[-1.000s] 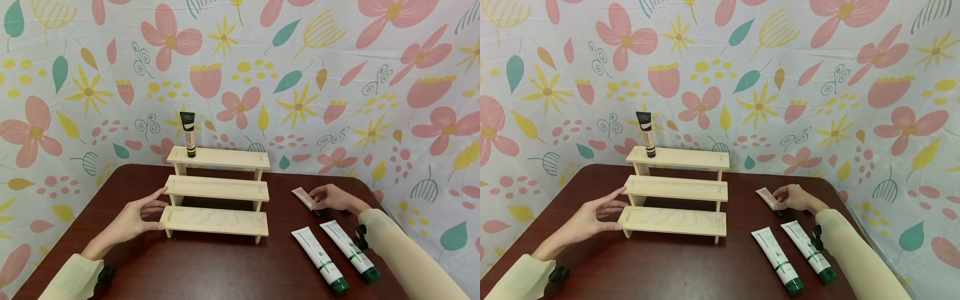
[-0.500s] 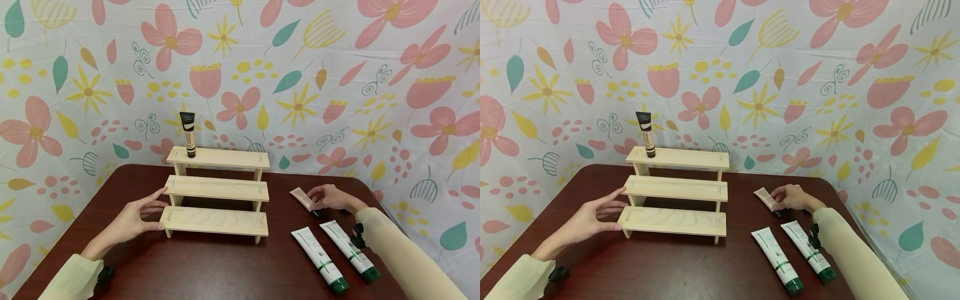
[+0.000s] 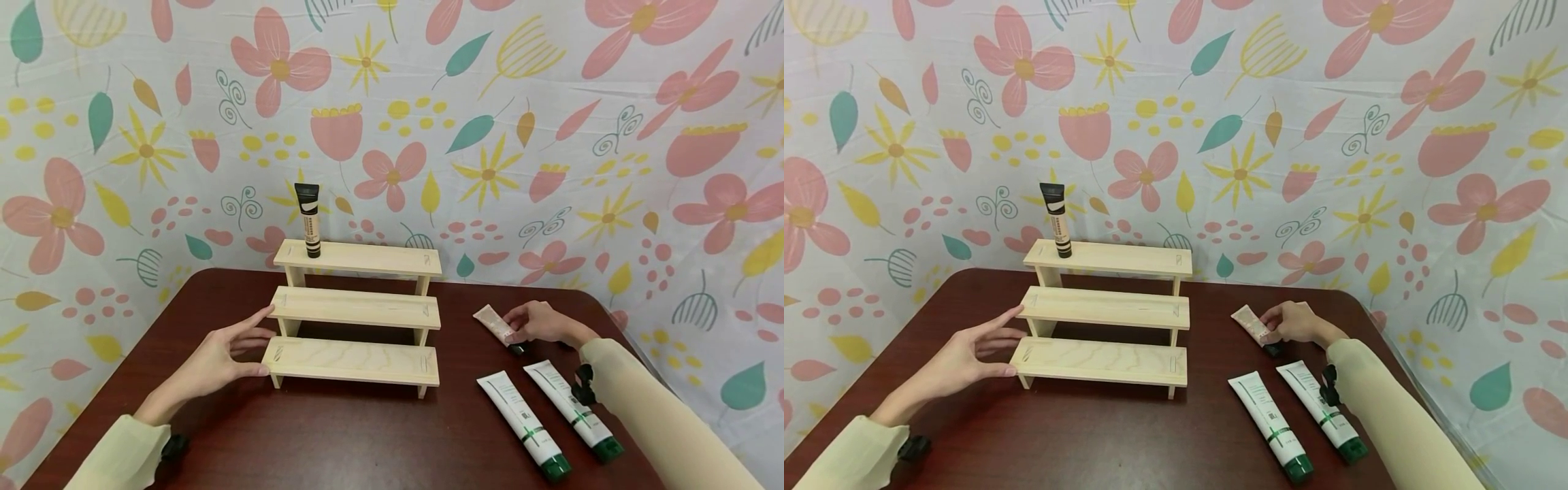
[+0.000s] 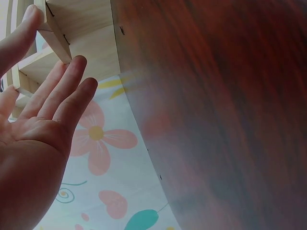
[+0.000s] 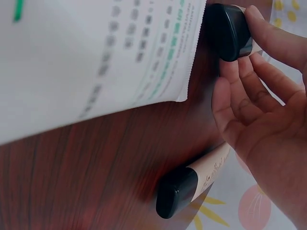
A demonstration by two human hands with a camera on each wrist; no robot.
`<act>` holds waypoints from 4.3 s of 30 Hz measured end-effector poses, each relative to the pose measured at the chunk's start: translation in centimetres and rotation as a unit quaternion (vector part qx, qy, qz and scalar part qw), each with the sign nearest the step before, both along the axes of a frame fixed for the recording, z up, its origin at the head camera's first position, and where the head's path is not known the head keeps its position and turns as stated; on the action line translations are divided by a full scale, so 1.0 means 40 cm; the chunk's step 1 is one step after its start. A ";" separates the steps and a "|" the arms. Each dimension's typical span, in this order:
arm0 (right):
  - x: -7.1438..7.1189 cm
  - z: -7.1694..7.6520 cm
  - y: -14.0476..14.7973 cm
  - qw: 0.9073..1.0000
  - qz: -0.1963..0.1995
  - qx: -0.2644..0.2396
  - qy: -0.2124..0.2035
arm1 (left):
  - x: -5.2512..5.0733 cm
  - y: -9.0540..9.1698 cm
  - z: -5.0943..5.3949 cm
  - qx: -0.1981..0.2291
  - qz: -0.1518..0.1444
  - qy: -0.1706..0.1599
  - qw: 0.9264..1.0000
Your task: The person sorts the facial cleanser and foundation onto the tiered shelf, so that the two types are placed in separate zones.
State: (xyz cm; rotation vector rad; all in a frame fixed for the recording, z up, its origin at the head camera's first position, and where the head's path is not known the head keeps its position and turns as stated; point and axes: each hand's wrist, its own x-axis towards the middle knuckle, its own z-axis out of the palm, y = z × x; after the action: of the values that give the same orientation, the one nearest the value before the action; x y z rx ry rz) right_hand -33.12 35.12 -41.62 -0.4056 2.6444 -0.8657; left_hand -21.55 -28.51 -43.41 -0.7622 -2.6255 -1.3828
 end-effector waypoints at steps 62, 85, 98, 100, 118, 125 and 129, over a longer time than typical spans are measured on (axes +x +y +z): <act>0.089 0.080 -0.091 0.990 -0.005 -0.098 0.104 | 0.000 0.005 0.001 0.006 0.000 -0.004 1.000; 0.147 0.232 -0.207 0.954 -0.047 -0.190 0.228 | -0.001 0.002 0.002 0.013 -0.003 -0.004 1.000; 0.131 0.256 -0.313 0.943 -0.062 -0.212 0.247 | 0.001 -0.001 0.000 0.009 0.001 -0.009 1.000; 0.127 0.255 -0.333 0.941 -0.061 -0.225 0.246 | 0.001 0.000 -0.001 0.011 -0.001 -0.009 1.000; 0.068 0.247 -0.509 0.912 -0.011 -0.295 0.286 | 0.001 0.003 -0.002 0.015 0.000 -0.018 1.000; 0.045 0.240 -0.583 0.895 0.000 -0.330 0.301 | 0.001 0.001 -0.003 0.011 0.002 -0.016 1.000; 0.032 0.239 -0.619 0.887 -0.008 -0.348 0.302 | 0.001 0.001 -0.001 0.009 0.001 -0.013 1.000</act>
State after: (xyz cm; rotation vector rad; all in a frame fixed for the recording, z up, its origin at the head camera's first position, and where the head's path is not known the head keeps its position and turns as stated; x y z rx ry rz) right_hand -31.86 10.38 -32.06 -0.9583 2.7506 -1.9729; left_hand -21.53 -28.46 -43.46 -0.7437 -2.6286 -1.4253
